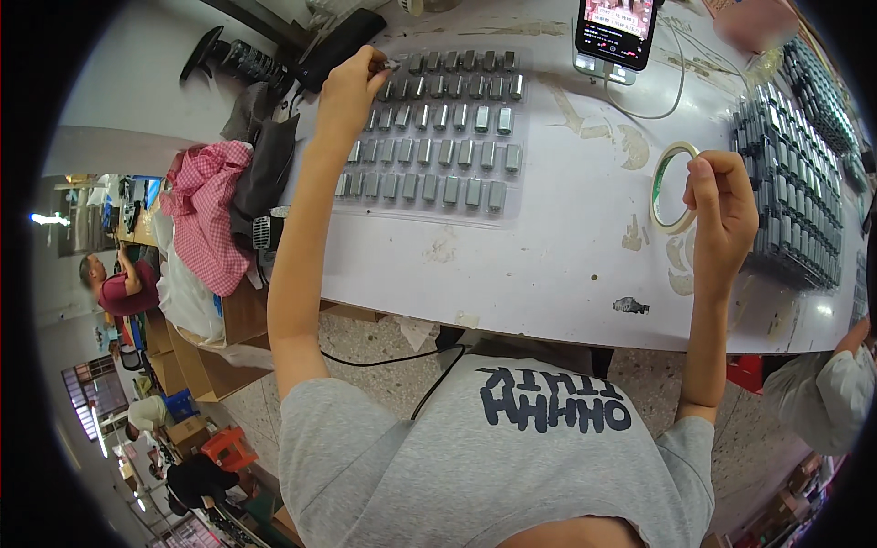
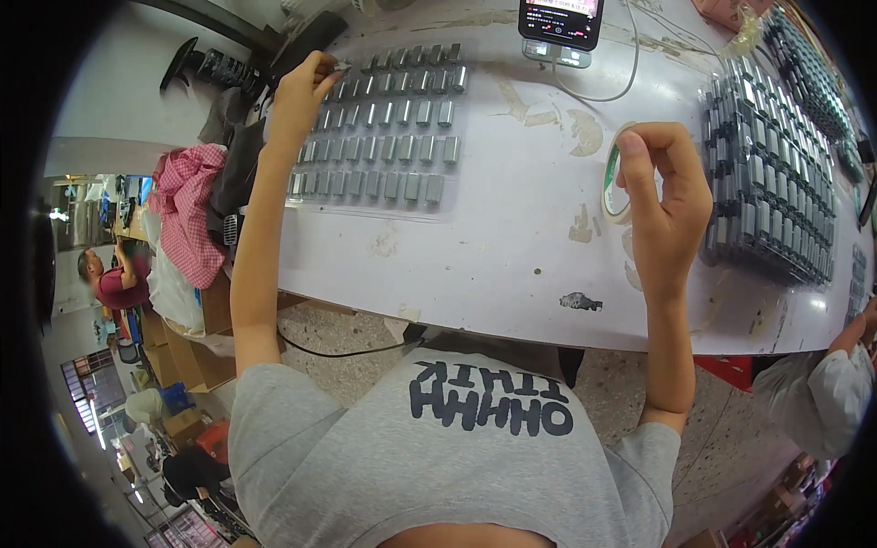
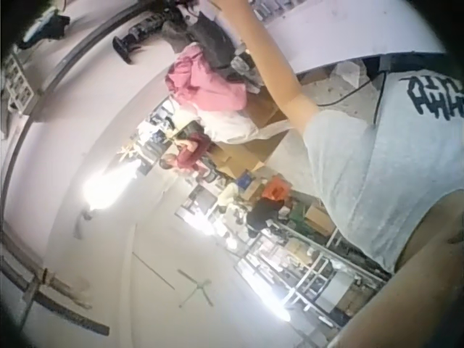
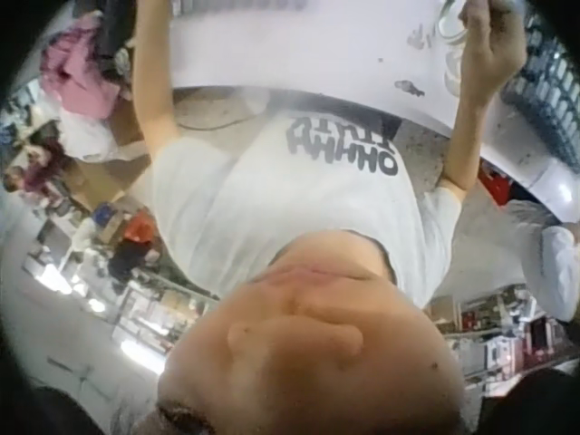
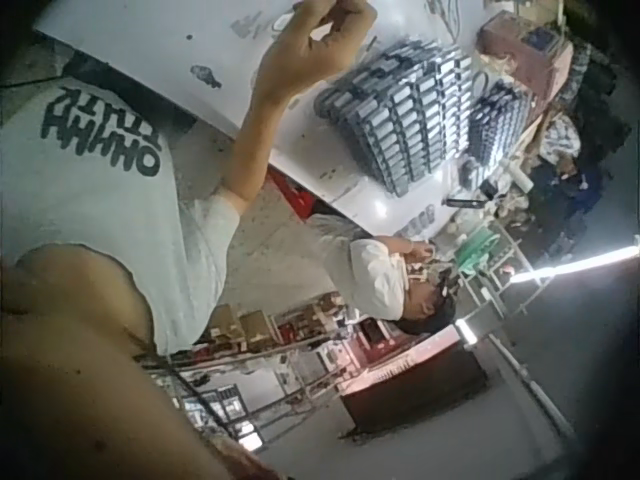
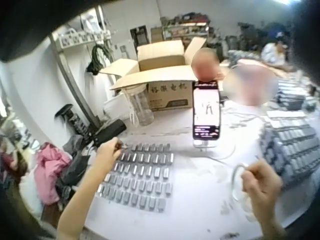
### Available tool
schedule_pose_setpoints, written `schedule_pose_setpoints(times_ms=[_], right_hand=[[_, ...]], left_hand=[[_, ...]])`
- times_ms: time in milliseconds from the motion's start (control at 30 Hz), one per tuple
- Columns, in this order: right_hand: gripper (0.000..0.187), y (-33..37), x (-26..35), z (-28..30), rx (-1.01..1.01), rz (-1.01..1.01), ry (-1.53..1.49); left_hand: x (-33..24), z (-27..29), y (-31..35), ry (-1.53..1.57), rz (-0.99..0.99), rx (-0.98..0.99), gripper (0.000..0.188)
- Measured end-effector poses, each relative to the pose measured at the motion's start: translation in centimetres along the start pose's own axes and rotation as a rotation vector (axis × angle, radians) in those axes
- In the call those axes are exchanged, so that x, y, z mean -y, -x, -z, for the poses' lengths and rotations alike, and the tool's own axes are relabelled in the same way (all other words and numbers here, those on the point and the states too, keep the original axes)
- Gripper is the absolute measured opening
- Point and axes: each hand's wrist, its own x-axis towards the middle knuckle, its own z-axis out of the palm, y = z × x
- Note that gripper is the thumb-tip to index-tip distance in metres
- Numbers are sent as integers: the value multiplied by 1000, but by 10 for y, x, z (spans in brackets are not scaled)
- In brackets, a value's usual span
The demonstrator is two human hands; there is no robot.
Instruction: The person sits at a table and repeatedly picks up small cylindrical metal components. They tear pieces of clear tape from a roll and wrap them around the components by hand. The wrapped items are placed back into a plastic tray on the table.
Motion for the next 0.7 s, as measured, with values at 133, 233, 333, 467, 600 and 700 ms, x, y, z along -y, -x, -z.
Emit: schedule_pose_setpoints(times_ms=[133, 233, 333, 467, 600, 700], right_hand=[[11, 1, 2, 0, 8, -10, -1], [9, 2, 0, -1, 6, 3, 35], [8, 2, -1, -2, 3, 10, 58], [7, 1, -2, -2, 6, 19, 72], [7, 2, -2, -1, -4, 26, 86], [7, 2, -4, -1, 11, 23, 93]], left_hand=[[1, -5, -3, -50, -36, -26, 16], [-2, -7, -6, -109, -31, -45, 16], [8, -13, -11, -124, -62, -44, 16], [16, -17, -11, -147, -125, -22, 19], [11, -12, -6, -192, -176, -11, 18], [8, -12, -4, -289, -226, 16, 17]])
